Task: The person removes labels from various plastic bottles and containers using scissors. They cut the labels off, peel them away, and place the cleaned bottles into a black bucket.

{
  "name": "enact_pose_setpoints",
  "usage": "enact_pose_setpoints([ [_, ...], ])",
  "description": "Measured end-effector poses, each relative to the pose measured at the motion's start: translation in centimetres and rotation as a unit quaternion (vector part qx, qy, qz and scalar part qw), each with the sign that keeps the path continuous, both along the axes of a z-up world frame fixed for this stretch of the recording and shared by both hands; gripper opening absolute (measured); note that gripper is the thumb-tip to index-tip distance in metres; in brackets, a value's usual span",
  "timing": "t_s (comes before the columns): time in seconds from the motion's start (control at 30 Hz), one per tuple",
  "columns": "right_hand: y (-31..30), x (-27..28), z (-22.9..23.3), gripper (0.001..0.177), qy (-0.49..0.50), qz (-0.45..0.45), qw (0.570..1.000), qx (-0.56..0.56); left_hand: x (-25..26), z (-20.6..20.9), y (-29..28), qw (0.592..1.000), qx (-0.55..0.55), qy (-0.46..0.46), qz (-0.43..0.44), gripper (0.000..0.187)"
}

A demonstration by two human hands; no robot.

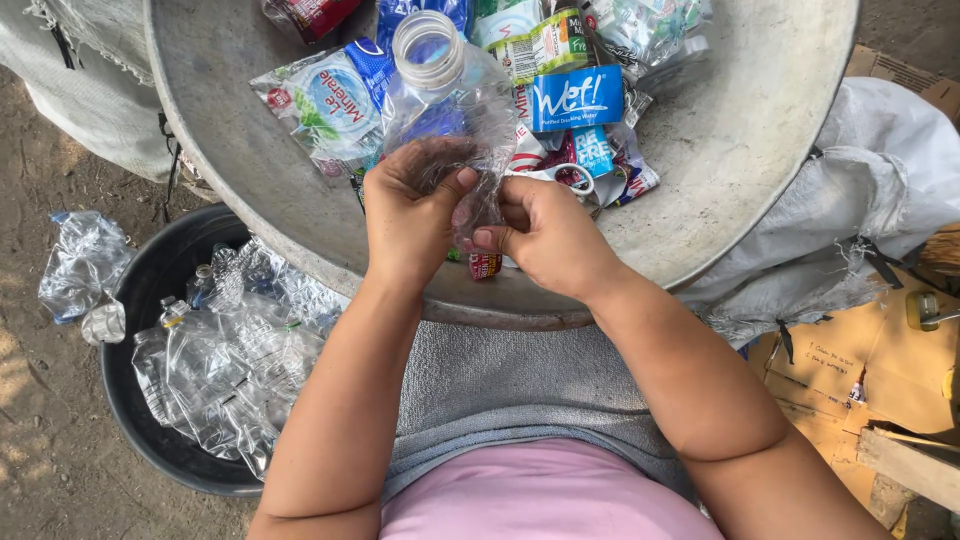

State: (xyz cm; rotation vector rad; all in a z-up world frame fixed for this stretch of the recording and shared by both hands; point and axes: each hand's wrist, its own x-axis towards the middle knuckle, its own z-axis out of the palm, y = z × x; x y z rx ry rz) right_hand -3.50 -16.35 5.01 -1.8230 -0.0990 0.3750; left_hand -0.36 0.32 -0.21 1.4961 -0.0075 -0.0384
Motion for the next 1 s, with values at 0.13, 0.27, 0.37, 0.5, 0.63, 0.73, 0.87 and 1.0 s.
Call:
enact_pose_setpoints([
  [0.13, 0.5, 0.0, 0.9, 0.029, 0.002, 0.001, 0.999, 0.041, 0.1, 0.6, 0.0, 1.0, -0.026, 0.015, -0.005, 0.023],
  [0.27, -0.2, 0.4, 0.1, 0.027, 0.022, -0.025, 0.995, 0.089, -0.4, 1.4, -0.1, 0.996, -0.066, 0.049, -0.035, 0.033],
  [0.37, -1.6, 1.0, -2.3, 0.03, 0.005, -0.085, 0.988, 0.127, -0.5, 1.6, 0.1, 0.993, -0.077, 0.061, -0.062, 0.041],
  [0.5, -2.6, 0.9, -2.9, 0.03, -0.004, -0.155, 0.978, 0.142, -0.6, 1.6, 0.1, 0.988, -0.084, 0.074, -0.108, 0.045],
  [0.63, -2.9, 1.2, -3.3, 0.017, -0.02, -0.202, 0.965, 0.163, -0.6, 1.5, -0.2, 0.986, -0.1, 0.051, -0.125, 0.048],
  [0.73, -2.9, 1.3, -3.6, 0.015, -0.037, -0.219, 0.961, 0.166, -0.4, 1.1, -0.2, 0.982, -0.136, 0.047, -0.122, 0.045],
  [0.87, -2.9, 1.0, -2.5, 0.013, -0.036, -0.229, 0.951, 0.203, -0.5, 2.5, 0.2, 0.977, -0.156, 0.058, -0.133, 0.047],
  [1.0, -3.1, 0.7, -1.3, 0.021, -0.053, -0.224, 0.939, 0.254, -0.8, 3.8, 0.3, 0.979, -0.166, 0.032, -0.112, 0.056],
])
